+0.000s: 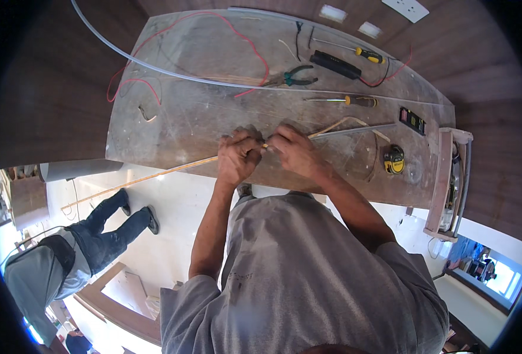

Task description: The person prepares and applies an LED strip to the edge of a wooden surface, using their hands to press it down and align it along the length of the board.

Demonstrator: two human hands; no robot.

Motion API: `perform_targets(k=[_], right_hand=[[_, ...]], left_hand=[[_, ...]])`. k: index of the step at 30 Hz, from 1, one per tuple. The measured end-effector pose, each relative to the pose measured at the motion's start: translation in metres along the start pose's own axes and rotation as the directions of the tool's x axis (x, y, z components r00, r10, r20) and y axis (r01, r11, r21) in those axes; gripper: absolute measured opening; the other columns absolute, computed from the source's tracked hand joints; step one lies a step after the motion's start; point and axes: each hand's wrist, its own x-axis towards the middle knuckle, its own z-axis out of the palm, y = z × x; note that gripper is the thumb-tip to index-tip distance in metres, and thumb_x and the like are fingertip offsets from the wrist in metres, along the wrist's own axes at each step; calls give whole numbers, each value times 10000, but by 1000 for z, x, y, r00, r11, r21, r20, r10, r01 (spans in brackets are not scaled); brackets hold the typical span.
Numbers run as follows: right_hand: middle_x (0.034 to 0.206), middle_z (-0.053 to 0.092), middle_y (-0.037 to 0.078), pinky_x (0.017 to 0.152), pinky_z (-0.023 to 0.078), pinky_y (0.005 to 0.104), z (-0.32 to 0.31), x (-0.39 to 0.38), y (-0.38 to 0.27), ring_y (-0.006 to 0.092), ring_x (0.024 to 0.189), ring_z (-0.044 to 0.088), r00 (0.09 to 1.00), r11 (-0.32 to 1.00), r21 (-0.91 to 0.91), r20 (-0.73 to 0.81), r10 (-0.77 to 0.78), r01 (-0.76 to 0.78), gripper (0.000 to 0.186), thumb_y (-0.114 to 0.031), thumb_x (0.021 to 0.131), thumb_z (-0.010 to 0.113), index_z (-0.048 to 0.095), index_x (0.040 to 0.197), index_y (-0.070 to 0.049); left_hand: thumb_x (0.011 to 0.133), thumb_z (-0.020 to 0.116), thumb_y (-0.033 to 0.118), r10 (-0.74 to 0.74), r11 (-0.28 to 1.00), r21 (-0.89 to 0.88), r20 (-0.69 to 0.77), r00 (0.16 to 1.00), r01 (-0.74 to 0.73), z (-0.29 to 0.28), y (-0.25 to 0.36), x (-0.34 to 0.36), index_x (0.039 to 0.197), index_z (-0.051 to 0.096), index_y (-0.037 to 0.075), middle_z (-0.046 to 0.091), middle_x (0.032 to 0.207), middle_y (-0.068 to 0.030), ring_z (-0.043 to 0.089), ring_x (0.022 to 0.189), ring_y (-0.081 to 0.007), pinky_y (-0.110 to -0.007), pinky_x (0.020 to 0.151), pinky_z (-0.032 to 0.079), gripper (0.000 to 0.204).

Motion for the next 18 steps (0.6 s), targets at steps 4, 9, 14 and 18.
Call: perform_targets(k=[4,9,14,18], right_hand=[[1182,582,144,1041,510,478,1,-1,0,371,1230,572,996,998,-29,-62,-59,57,274,-9,792,723,640,1051,-45],[1175,575,156,1033,506,494,-5,2,-8,394,1210,565,999,1000,10,-34,0,1,276,19,770,712,606,1021,-25],[1170,585,164,1034,502,496,-4,6,-9,399,1233,561,1000,1000,8,-2,31,-31,283,26,750,714,595,1003,-17],[1189,599,163,1052,500,490,-3,7,-9,392,1261,558,999,999,-17,-7,41,-41,288,9,751,719,609,1015,-20]], left_hand=[[767,781,88,3,1000,14,10,1000,-4,-1,3,1,818,751,179,758,991,37,713,944,-233,-446,842,454,108],[717,766,68,7,998,69,14,1000,-8,-3,6,1,790,728,190,746,972,47,708,928,-235,-446,816,430,146],[684,762,66,-4,995,104,6,1000,3,-2,9,1,777,716,190,737,965,47,701,920,-237,-448,819,423,161],[665,764,71,4,991,132,3,1000,-5,0,9,0,781,713,188,735,963,48,697,915,-237,-441,827,423,172]])
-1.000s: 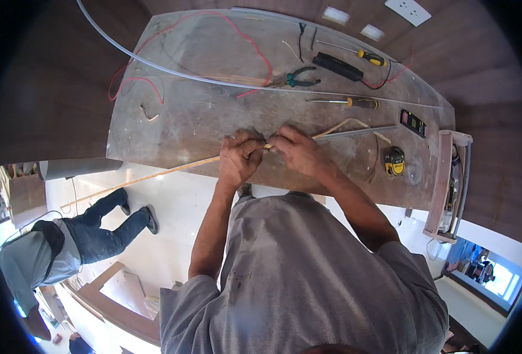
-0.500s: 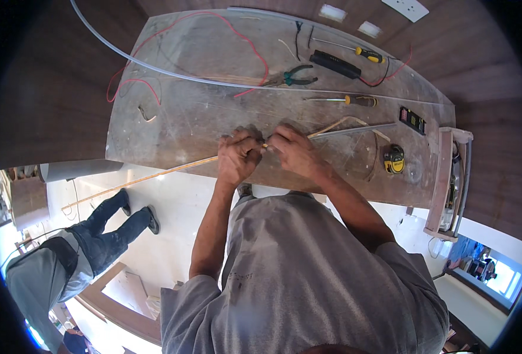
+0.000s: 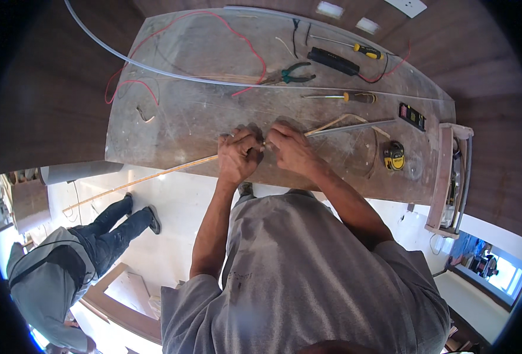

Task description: The person prepares and applies an LED strip to the edge of a wooden surface, using their hands to press it down and align it along the length of the board.

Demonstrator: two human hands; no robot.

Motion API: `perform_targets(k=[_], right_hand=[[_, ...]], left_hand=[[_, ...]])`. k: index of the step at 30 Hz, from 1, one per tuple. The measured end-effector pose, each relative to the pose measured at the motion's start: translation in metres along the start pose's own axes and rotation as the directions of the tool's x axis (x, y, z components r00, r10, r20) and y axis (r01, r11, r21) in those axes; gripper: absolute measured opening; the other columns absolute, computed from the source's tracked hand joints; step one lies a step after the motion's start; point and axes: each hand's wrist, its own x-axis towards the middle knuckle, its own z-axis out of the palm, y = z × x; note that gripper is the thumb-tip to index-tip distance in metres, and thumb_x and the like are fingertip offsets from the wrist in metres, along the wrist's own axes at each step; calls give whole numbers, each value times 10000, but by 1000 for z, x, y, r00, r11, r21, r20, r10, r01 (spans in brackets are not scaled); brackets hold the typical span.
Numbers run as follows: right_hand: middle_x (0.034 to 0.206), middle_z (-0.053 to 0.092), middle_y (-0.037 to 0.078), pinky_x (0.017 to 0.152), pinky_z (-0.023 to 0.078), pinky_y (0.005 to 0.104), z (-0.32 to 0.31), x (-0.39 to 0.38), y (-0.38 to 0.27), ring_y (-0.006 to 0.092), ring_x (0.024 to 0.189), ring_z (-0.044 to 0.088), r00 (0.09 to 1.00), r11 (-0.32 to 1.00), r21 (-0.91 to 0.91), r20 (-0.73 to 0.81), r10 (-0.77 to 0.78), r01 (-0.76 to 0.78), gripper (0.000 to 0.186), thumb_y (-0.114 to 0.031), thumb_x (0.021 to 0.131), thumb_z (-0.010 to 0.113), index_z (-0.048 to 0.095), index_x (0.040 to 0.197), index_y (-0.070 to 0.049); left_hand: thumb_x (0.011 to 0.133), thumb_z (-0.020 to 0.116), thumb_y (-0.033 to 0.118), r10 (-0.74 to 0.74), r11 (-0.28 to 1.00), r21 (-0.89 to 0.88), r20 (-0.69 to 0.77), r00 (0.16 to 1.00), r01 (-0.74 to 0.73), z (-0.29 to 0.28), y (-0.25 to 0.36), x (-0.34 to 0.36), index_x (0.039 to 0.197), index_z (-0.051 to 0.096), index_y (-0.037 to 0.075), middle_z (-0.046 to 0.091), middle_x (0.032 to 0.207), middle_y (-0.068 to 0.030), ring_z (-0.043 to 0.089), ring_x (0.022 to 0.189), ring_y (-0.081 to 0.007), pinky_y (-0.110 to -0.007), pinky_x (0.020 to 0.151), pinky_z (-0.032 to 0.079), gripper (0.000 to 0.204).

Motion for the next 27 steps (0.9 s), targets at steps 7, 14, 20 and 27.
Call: perform_targets(k=[7,14,20,27], right_hand=[[1244,609,144,1067,500,472,-19,-2,-8,356,1258,585,992,984,131,41,115,-120,241,-89,878,728,677,1113,-67],[1160,644,110,1033,510,457,-42,4,-7,327,1205,621,974,992,-91,201,103,-87,240,-162,943,707,724,1171,-91],[1093,666,108,997,522,475,-32,8,-5,340,1134,650,977,994,-83,194,89,-74,215,-169,931,726,744,1125,-80],[1048,656,127,918,530,484,-15,6,-1,359,1062,658,993,997,-41,94,69,-65,176,-136,907,719,728,1068,-65]], left_hand=[[655,785,59,65,998,-4,-29,997,-65,-1,0,1,777,713,167,741,939,12,694,869,-262,-425,793,426,178],[663,789,68,80,997,-2,-39,996,-81,1,-4,0,771,716,176,749,938,25,699,866,-248,-428,777,434,169],[668,803,85,83,997,8,-43,996,-83,0,-1,1,777,715,175,732,909,25,676,831,-261,-438,761,429,167],[652,797,99,107,994,10,-53,993,-106,2,-4,0,780,722,181,732,936,22,675,860,-266,-438,761,435,170]])
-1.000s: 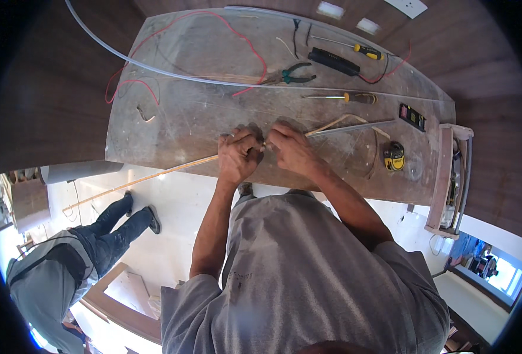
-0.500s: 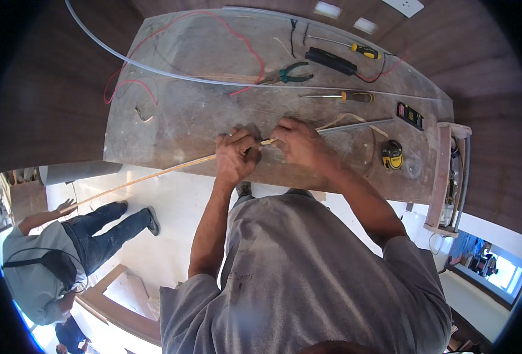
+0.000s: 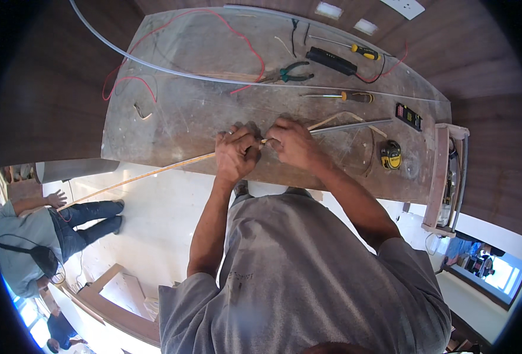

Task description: The person prepares and applies an LED strip to the edge of a wooden surface, using their hands to press it down and align it along the length of the board.

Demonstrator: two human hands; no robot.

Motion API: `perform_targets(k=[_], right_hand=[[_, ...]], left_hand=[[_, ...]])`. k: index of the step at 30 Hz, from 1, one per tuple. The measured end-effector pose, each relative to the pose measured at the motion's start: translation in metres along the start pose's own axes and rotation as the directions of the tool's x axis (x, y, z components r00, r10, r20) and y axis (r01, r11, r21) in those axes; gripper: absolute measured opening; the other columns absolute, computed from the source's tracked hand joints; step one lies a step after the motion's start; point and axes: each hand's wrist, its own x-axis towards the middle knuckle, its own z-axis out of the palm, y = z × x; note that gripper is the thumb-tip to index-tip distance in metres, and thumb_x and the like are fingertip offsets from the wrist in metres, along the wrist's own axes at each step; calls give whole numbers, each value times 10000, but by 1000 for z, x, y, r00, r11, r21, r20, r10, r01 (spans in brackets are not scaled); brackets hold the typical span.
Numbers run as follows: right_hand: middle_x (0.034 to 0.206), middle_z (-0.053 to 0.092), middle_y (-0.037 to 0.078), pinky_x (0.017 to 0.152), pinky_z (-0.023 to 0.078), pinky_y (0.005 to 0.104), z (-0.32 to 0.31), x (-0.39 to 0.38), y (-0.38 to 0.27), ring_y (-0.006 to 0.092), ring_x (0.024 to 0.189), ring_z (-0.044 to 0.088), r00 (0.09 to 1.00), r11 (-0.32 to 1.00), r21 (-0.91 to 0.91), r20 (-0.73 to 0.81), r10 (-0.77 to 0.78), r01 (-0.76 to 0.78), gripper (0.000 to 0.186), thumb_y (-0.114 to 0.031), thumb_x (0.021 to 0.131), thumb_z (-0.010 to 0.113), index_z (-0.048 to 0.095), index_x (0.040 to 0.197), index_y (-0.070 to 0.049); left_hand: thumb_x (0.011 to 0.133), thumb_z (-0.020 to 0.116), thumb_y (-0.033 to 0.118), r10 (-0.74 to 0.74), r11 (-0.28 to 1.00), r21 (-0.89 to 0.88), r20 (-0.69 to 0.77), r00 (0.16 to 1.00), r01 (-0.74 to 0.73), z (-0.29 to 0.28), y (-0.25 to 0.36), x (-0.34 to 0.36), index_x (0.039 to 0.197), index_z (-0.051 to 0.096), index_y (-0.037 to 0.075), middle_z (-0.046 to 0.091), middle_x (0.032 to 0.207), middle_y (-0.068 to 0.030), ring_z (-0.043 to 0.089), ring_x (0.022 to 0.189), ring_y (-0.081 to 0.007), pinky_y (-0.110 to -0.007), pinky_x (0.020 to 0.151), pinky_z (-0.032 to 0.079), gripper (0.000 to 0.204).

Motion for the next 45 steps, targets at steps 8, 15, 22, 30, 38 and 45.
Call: perform_targets(k=[8,15,22,30,38,45], right_hand=[[1080,637,138,984,494,521,25,-6,17,362,1117,611,987,995,17,-136,-91,94,206,-100,827,736,648,1009,-64],[1060,627,141,941,516,513,29,-3,17,370,1060,623,964,987,14,-218,-154,161,194,-43,780,711,638,958,-72],[1004,610,127,853,524,494,28,-7,20,369,982,636,936,975,25,-284,-206,223,212,-5,771,721,647,959,-70],[1013,609,134,882,530,496,29,-6,19,371,1015,627,942,976,18,-266,-205,218,181,-12,800,707,645,961,-65],[1191,622,148,1073,479,514,34,-10,24,370,1234,579,983,994,38,-156,-96,103,272,-62,794,718,659,1059,-75],[1188,632,139,1058,491,493,-5,-7,-13,360,1210,597,996,992,115,-69,-51,59,282,-83,845,720,706,1125,-68]], left_hand=[[653,773,84,-36,999,12,11,999,36,0,0,0,759,719,178,743,942,14,699,880,-254,-431,767,440,151],[660,789,54,-93,996,22,56,994,92,-4,3,-1,884,748,141,756,983,-28,713,938,-290,-451,841,478,244],[629,836,-2,-130,979,-148,87,988,141,-28,13,14,1164,751,69,750,1099,-149,703,1096,-367,-441,1030,515,545],[711,817,117,-16,998,-57,25,1000,18,-5,-2,2,911,775,166,728,982,-11,696,962,-288,-461,885,486,210],[747,768,149,23,992,123,39,999,-28,2,4,1,819,714,157,692,935,-9,666,929,-267,-452,771,424,91],[752,768,141,54,994,99,26,998,-56,0,1,-3,898,719,148,685,1008,-44,659,982,-298,-468,793,424,154]])
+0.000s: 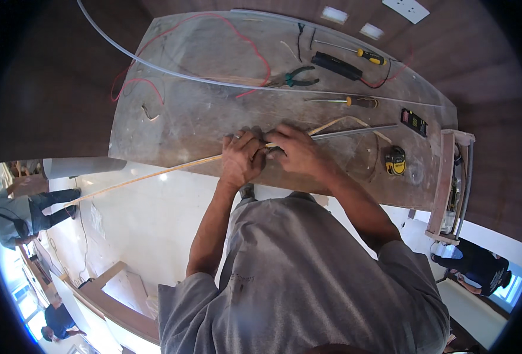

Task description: The person prepares and applies an LED strip to the edge of a wooden surface, using their hands to press it down and align it along the length of the board.

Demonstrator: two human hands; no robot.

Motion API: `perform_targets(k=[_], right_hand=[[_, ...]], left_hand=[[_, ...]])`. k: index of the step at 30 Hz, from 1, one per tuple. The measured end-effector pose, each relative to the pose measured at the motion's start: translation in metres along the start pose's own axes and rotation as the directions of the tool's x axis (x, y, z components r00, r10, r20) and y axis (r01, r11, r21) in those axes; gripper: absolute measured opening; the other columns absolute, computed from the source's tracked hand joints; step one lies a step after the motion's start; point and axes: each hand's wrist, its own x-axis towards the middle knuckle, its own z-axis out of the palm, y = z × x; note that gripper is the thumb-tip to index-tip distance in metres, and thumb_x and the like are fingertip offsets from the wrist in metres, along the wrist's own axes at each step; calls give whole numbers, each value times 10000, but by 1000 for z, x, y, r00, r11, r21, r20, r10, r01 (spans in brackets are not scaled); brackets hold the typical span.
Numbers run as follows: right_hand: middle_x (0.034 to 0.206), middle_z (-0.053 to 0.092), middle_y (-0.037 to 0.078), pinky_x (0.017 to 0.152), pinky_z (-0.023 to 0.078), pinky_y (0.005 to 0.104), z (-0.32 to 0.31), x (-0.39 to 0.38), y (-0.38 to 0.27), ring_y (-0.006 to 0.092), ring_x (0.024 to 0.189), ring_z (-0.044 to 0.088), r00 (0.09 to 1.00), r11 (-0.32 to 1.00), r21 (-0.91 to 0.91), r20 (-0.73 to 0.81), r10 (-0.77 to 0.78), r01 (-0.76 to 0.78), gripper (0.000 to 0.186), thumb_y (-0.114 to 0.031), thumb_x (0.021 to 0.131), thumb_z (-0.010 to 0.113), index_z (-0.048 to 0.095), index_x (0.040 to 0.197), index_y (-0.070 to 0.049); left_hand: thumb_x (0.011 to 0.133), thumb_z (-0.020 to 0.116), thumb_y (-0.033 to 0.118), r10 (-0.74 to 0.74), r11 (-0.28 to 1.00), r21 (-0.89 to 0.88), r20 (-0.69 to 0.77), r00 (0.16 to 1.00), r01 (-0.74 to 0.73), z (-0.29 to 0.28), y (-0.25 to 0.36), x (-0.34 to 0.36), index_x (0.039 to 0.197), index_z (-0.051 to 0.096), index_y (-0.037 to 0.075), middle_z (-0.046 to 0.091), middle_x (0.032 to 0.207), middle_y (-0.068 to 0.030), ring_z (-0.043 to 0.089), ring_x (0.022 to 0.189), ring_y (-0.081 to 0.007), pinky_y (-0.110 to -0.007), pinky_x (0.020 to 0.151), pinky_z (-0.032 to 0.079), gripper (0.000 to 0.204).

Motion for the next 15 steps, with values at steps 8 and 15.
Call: perform_targets(k=[8,15], right_hand=[[1169,633,130,1018,509,494,6,4,20,365,1164,617,994,1000,-11,107,16,-15,224,-67,859,708,727,1082,-76],[1178,641,139,1015,506,498,17,4,20,378,1169,619,997,994,76,30,78,-80,193,-55,898,666,722,1082,-62]], left_hand=[[737,790,69,-89,978,-183,53,995,97,-17,1,4,1073,745,110,719,1086,-78,675,1069,-343,-496,977,496,341],[751,797,76,-40,983,-178,1,999,39,-6,-10,-3,951,777,105,720,1026,-70,684,1025,-337,-471,947,503,204]])
